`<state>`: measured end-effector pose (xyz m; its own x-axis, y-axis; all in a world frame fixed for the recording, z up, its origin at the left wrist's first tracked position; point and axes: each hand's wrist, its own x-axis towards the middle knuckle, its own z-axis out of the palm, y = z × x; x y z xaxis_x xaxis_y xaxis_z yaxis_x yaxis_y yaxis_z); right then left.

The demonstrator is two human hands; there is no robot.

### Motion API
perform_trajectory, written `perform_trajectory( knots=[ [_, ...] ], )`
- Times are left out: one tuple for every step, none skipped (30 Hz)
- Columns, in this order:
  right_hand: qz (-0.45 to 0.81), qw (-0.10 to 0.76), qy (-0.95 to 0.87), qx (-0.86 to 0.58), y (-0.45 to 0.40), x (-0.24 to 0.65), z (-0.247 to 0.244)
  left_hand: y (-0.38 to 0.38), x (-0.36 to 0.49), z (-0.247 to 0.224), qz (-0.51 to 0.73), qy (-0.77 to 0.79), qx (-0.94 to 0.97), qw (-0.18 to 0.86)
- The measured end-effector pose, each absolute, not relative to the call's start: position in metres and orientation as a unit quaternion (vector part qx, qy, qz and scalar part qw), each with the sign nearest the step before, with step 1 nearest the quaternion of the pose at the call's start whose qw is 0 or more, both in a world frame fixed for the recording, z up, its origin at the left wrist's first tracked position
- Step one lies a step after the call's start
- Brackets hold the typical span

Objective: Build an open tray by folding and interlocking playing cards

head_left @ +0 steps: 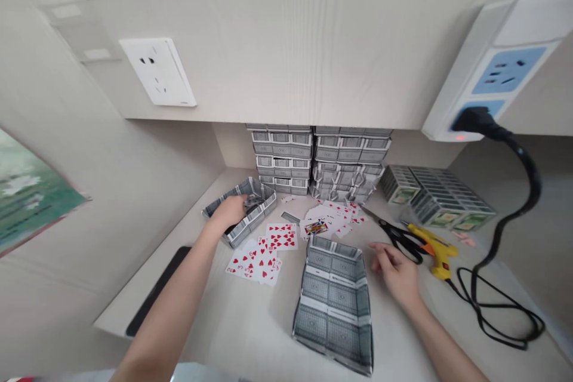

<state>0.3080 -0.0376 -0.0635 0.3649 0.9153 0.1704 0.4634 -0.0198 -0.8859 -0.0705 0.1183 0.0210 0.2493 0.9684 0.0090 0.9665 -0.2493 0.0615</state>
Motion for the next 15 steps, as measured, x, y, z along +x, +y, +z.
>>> perform_trajectory(
  knots=[
    [0.24, 0.479, -0.519, -0.666, -0.037, 0.306, -0.064, 0.118, -0.072, 0.023, 0.04, 0.617, 0.786, 0.009],
    [0.241, 0.479, -0.527, -0.66, -0.036, 0.305, -0.064, 0.118, -0.074, 0.025, 0.06, 0.62, 0.782, -0.001],
    [0.24, 0.481, -0.532, -0.654, -0.035, 0.303, -0.064, 0.118, -0.075, 0.027, 0.081, 0.623, 0.778, -0.009],
    [0.238, 0.485, -0.536, -0.648, -0.035, 0.302, -0.065, 0.118, -0.076, 0.028, 0.102, 0.627, 0.772, -0.016],
    [0.237, 0.487, -0.542, -0.643, -0.034, 0.3, -0.065, 0.116, -0.077, 0.029, 0.119, 0.632, 0.765, -0.022],
    [0.236, 0.49, -0.545, -0.638, -0.034, 0.299, -0.065, 0.115, -0.077, 0.029, 0.13, 0.638, 0.758, -0.025],
    [0.237, 0.492, -0.548, -0.634, -0.034, 0.298, -0.065, 0.113, -0.076, 0.028, 0.133, 0.645, 0.752, -0.023],
    [0.238, 0.493, -0.549, -0.631, -0.034, 0.296, -0.065, 0.111, -0.076, 0.027, 0.128, 0.651, 0.748, -0.017],
    [0.242, 0.493, -0.551, -0.629, -0.035, 0.295, -0.064, 0.109, -0.074, 0.026, 0.118, 0.654, 0.747, -0.007],
    [0.244, 0.493, -0.553, -0.626, -0.035, 0.293, -0.063, 0.108, -0.073, 0.025, 0.105, 0.653, 0.75, 0.005],
    [0.246, 0.494, -0.557, -0.621, -0.036, 0.291, -0.062, 0.107, -0.071, 0.024, 0.092, 0.65, 0.754, 0.015],
    [0.247, 0.493, -0.563, -0.616, -0.036, 0.29, -0.061, 0.108, -0.07, 0.024, 0.08, 0.646, 0.759, 0.019],
    [0.246, 0.491, -0.568, -0.613, -0.037, 0.288, -0.06, 0.11, -0.068, 0.024, 0.068, 0.641, 0.764, 0.02],
    [0.242, 0.489, -0.574, -0.611, -0.038, 0.287, -0.059, 0.113, -0.065, 0.025, 0.056, 0.636, 0.769, 0.021],
    [0.235, 0.486, -0.579, -0.611, -0.038, 0.286, -0.058, 0.116, -0.062, 0.026, 0.041, 0.631, 0.774, 0.022]
  ],
)
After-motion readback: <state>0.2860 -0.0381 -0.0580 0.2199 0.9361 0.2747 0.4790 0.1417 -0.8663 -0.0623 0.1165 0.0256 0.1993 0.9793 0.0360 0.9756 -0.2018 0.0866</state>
